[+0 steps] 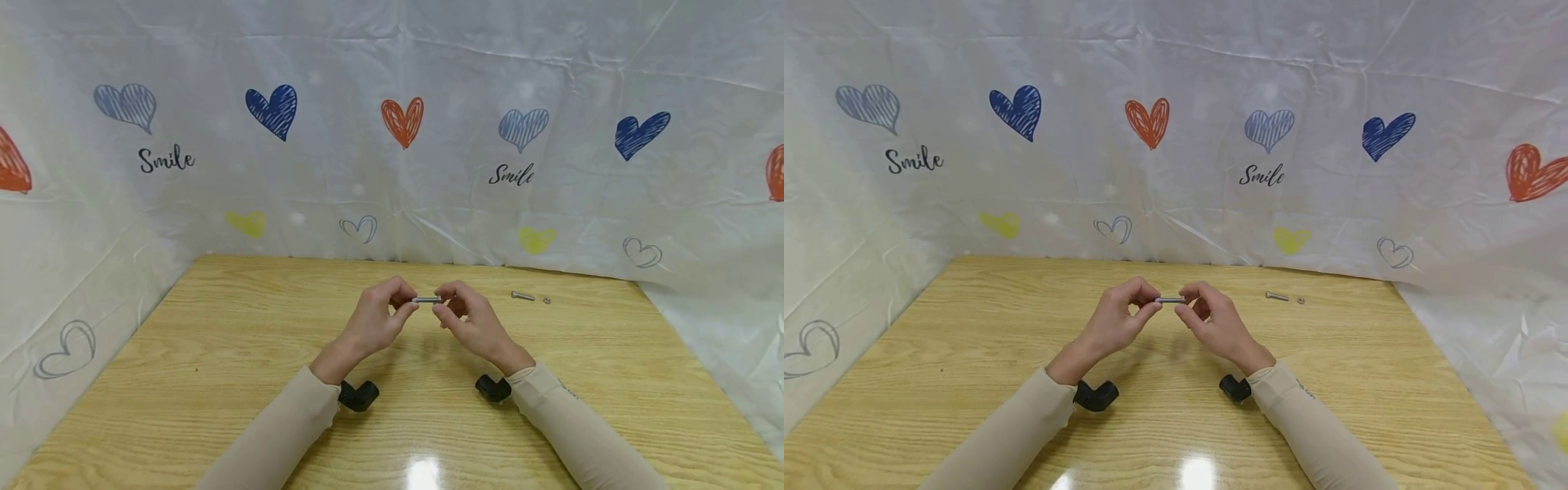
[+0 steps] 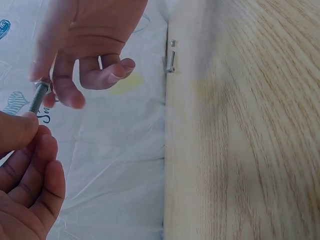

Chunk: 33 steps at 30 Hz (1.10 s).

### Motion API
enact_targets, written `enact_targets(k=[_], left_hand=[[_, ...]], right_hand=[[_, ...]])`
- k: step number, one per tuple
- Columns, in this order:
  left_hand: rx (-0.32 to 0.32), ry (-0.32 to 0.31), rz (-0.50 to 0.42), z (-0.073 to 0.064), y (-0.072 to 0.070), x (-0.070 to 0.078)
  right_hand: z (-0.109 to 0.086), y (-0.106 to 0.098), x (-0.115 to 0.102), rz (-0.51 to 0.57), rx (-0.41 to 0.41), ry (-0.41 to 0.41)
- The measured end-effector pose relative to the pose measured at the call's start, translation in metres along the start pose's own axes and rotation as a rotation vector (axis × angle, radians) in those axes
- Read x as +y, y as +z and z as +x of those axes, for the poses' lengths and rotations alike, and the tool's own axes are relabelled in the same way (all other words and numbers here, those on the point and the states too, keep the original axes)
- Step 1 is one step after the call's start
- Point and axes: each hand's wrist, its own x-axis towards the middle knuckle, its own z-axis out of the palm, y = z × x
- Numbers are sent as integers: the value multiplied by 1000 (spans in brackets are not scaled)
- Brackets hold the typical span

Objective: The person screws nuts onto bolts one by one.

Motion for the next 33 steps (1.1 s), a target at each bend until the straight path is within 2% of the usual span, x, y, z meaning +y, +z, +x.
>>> enact_targets(k=[6, 22, 33], left_hand=[[-10, -4, -5, 0, -1, 0], [-4, 1, -5, 1, 0, -2], [-6, 5, -9, 2, 0, 0]], right_hand=[[0, 1, 1, 10, 9, -59], [2, 1, 1, 14, 20, -15], [1, 1, 3, 31, 28, -81]])
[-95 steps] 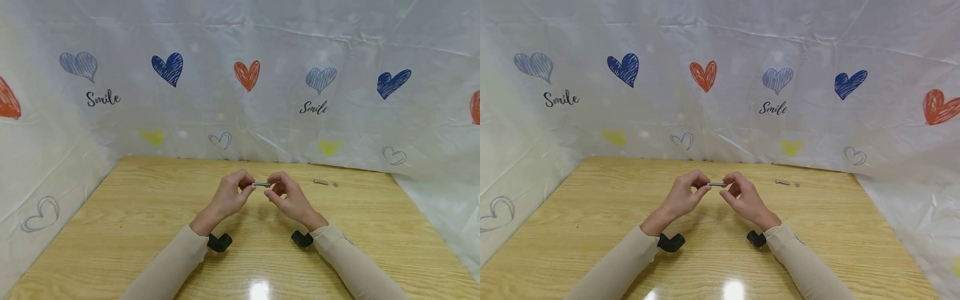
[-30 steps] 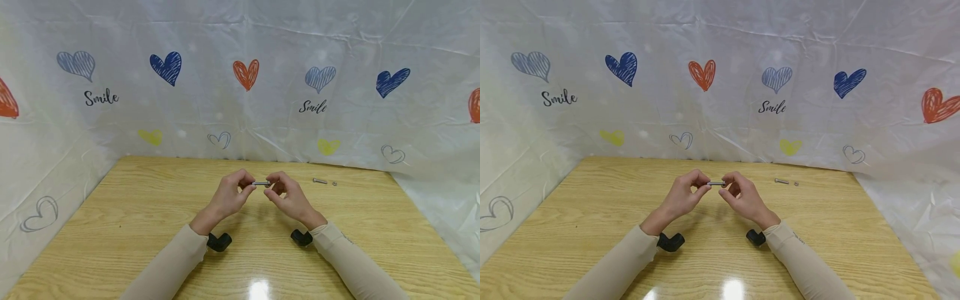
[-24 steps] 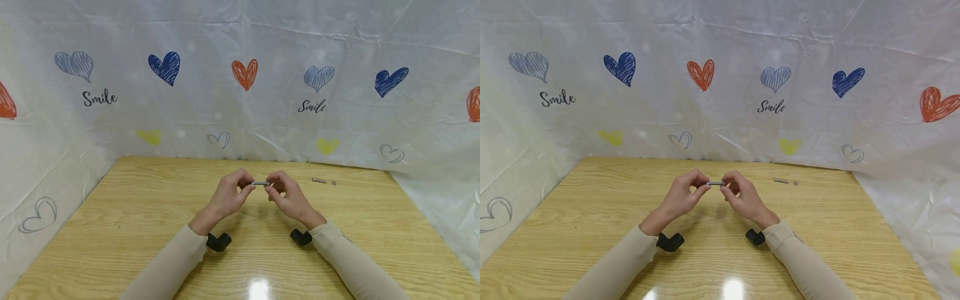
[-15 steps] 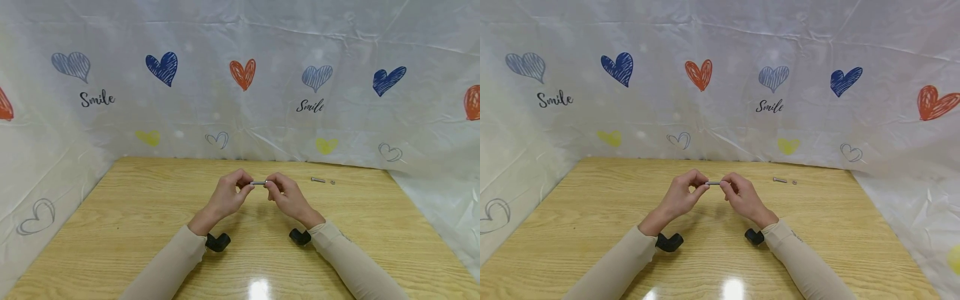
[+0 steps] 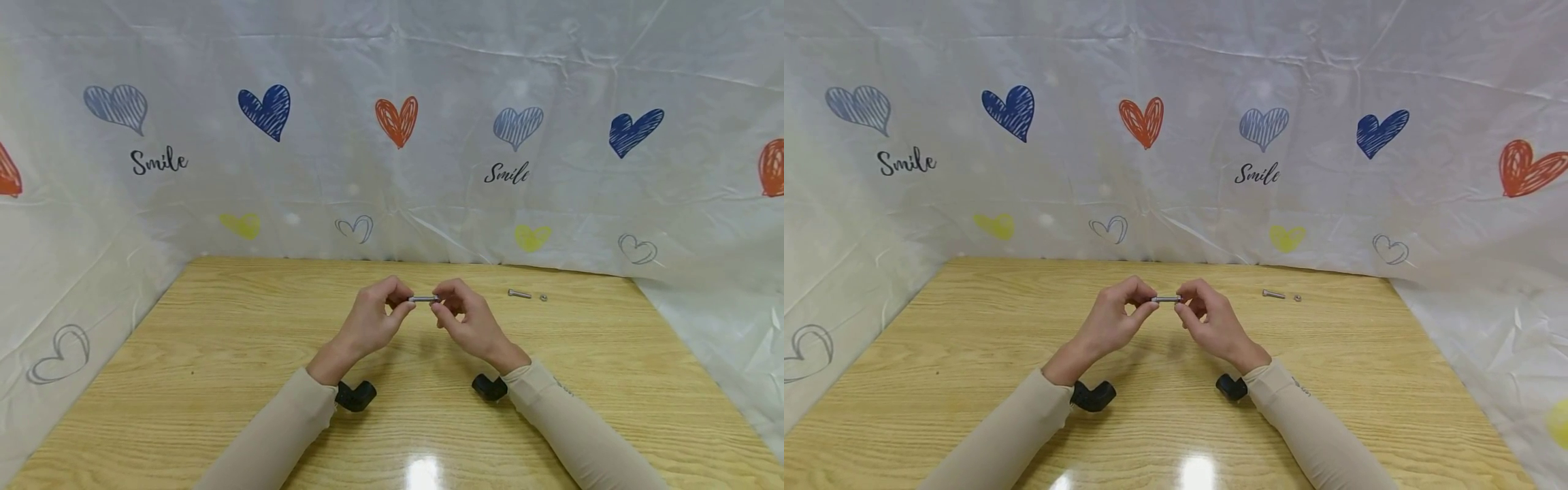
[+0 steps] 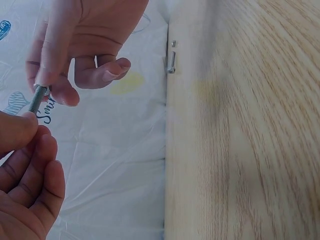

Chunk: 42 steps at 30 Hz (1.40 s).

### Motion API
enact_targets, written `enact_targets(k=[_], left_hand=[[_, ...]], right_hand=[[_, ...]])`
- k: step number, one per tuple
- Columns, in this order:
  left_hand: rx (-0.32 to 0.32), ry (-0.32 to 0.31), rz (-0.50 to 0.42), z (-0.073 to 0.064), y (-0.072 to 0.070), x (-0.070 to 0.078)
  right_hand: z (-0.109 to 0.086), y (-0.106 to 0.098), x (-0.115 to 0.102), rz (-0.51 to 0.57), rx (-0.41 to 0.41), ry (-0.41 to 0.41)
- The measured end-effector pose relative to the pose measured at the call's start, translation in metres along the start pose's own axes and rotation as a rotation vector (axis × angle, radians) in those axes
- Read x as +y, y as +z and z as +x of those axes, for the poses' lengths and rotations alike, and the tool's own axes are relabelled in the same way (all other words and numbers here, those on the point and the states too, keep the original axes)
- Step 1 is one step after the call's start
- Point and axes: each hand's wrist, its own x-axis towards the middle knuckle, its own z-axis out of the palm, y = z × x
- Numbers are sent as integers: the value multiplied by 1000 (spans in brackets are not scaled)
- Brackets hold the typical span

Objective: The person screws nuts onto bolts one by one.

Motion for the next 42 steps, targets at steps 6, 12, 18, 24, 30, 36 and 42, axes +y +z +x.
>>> enact_targets(k=[6, 12, 18, 24, 30, 36, 42], left_hand=[[-5, -9, 4, 0, 1, 1], [-10, -12, -3, -1, 1, 1], [-12, -1, 3, -1, 0, 1], [-12, 1, 11, -1, 0, 1], [-14, 8, 0, 0, 1, 1], [-21, 5, -1, -1, 0, 1], [-17, 2, 5, -1, 0, 1]], right_hand=[[0, 0, 0, -22, -3, 31], [-1, -1, -1, -18, -10, 66], [-1, 0, -2, -33, -10, 22], [-1, 1, -2, -25, -5, 13], [-1, 1, -2, -32, -4, 40], [-1, -1, -4, -38, -13, 74], [-1, 0, -4, -33, -24, 41]])
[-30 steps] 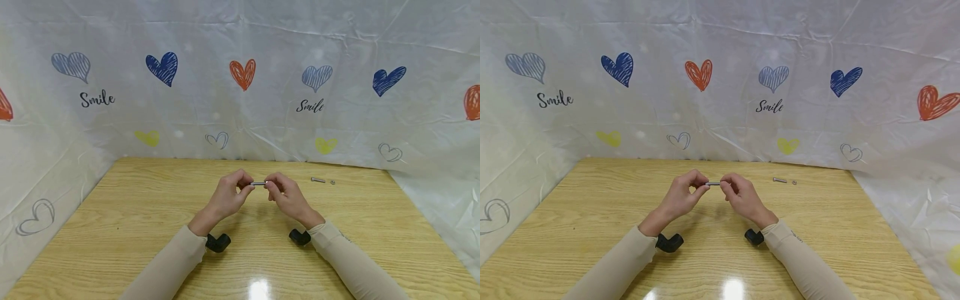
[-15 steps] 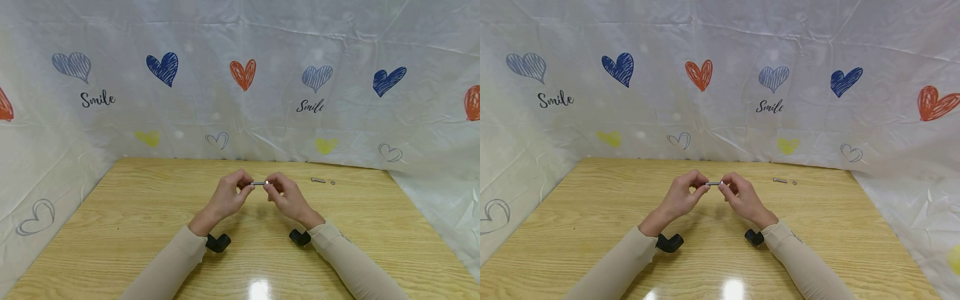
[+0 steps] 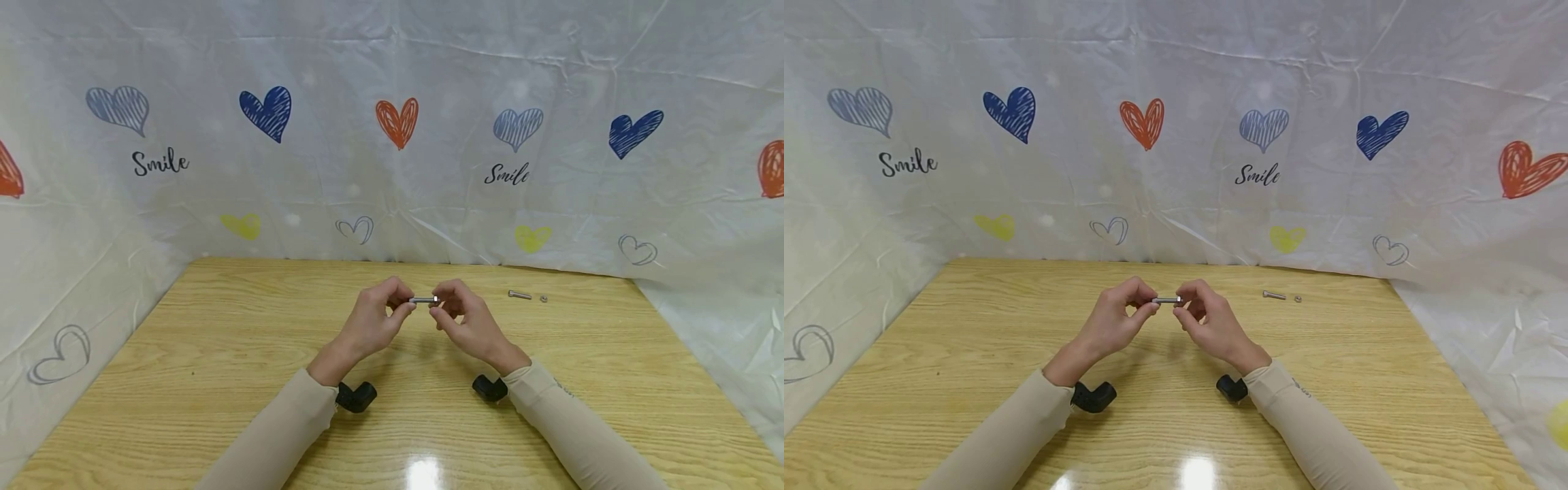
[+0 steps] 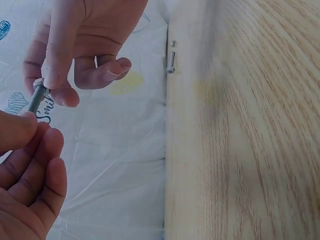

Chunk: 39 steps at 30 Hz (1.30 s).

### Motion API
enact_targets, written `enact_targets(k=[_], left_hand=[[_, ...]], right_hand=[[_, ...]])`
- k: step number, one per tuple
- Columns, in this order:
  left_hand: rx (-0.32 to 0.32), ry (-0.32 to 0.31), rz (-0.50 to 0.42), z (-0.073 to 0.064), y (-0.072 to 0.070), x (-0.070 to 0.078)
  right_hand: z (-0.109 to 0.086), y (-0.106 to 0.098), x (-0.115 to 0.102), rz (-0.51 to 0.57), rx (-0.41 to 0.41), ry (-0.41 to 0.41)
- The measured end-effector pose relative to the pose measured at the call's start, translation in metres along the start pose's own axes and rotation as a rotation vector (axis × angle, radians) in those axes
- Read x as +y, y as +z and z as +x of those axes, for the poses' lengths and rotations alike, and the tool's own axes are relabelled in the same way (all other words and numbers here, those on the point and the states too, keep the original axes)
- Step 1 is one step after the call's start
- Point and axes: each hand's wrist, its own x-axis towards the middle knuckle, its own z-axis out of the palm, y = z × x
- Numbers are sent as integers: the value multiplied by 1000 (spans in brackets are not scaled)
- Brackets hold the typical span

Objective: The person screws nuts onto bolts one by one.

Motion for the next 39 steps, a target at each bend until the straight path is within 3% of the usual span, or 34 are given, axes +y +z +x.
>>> enact_targets(k=[14, 22, 34, 39], left_hand=[[0, 1, -5, 0, 1, 0], [0, -7, 3, 0, 0, 1], [0, 0, -7, 0, 1, -1], [4, 3, -13, -1, 1, 0]], right_hand=[[0, -1, 0, -14, 12, 51], [0, 1, 1, 7, 7, -21], [0, -1, 0, -23, -5, 42], [0, 0, 0, -6, -4, 10]])
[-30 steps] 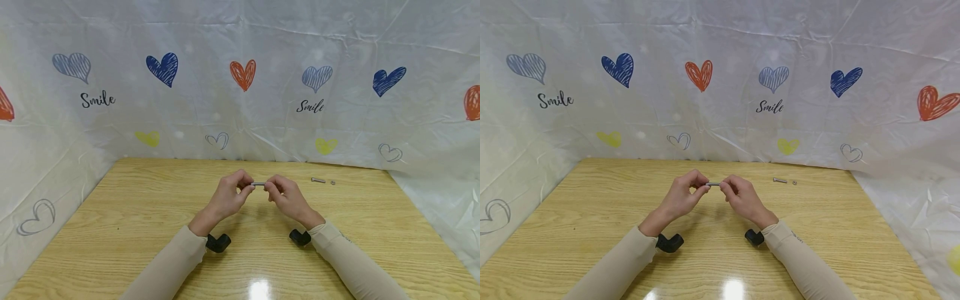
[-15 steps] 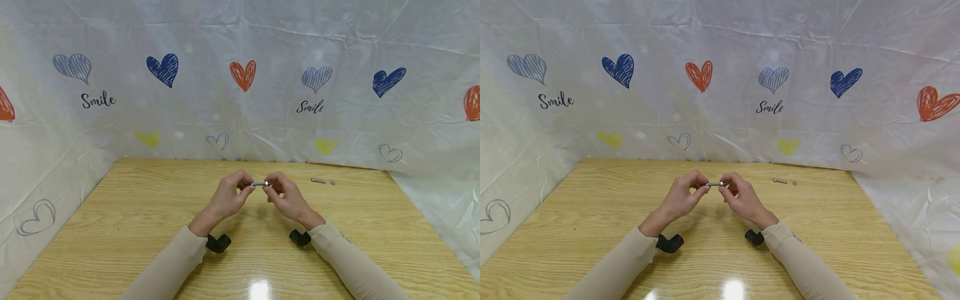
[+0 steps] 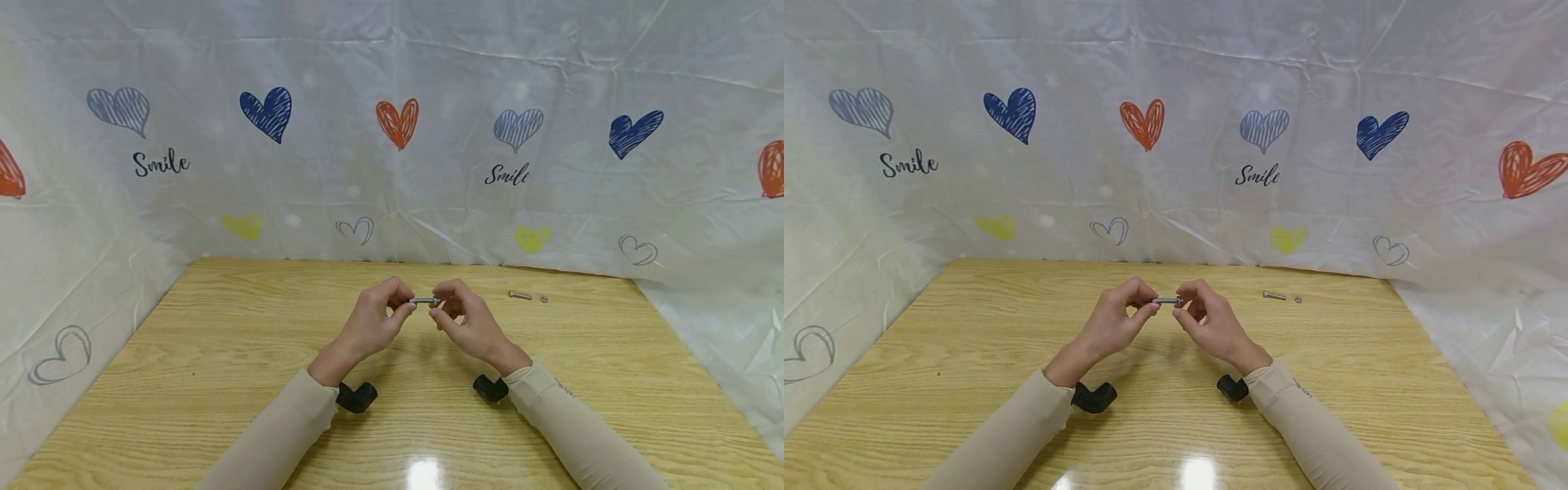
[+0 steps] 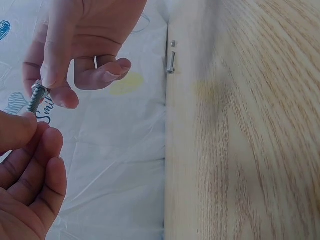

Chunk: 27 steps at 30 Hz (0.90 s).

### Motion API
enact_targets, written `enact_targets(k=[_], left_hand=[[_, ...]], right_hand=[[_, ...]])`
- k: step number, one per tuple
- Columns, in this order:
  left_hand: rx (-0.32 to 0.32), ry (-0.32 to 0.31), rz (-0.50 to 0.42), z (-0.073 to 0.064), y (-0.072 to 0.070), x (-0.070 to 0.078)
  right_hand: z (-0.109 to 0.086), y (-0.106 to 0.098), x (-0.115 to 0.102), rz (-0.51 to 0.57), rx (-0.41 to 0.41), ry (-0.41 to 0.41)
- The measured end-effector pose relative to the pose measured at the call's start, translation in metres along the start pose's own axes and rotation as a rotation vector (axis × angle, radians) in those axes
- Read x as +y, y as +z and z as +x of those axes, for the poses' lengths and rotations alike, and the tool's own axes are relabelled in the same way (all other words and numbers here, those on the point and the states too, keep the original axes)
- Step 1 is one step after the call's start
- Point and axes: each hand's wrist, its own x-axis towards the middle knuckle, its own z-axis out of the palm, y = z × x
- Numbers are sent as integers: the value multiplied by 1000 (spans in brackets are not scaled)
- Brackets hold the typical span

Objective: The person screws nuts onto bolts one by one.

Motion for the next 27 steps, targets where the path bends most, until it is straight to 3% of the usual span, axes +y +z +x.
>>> enact_targets(k=[4, 16, 27], left_hand=[[0, 8, 0, 0, 1, -1], [-4, 13, 11, 0, 2, 0], [-5, 2, 15, 0, 0, 1]], right_hand=[[0, 1, 1, 15, 3, -30], [0, -1, -1, 6, -10, 52], [1, 1, 1, 8, -4, 22]])
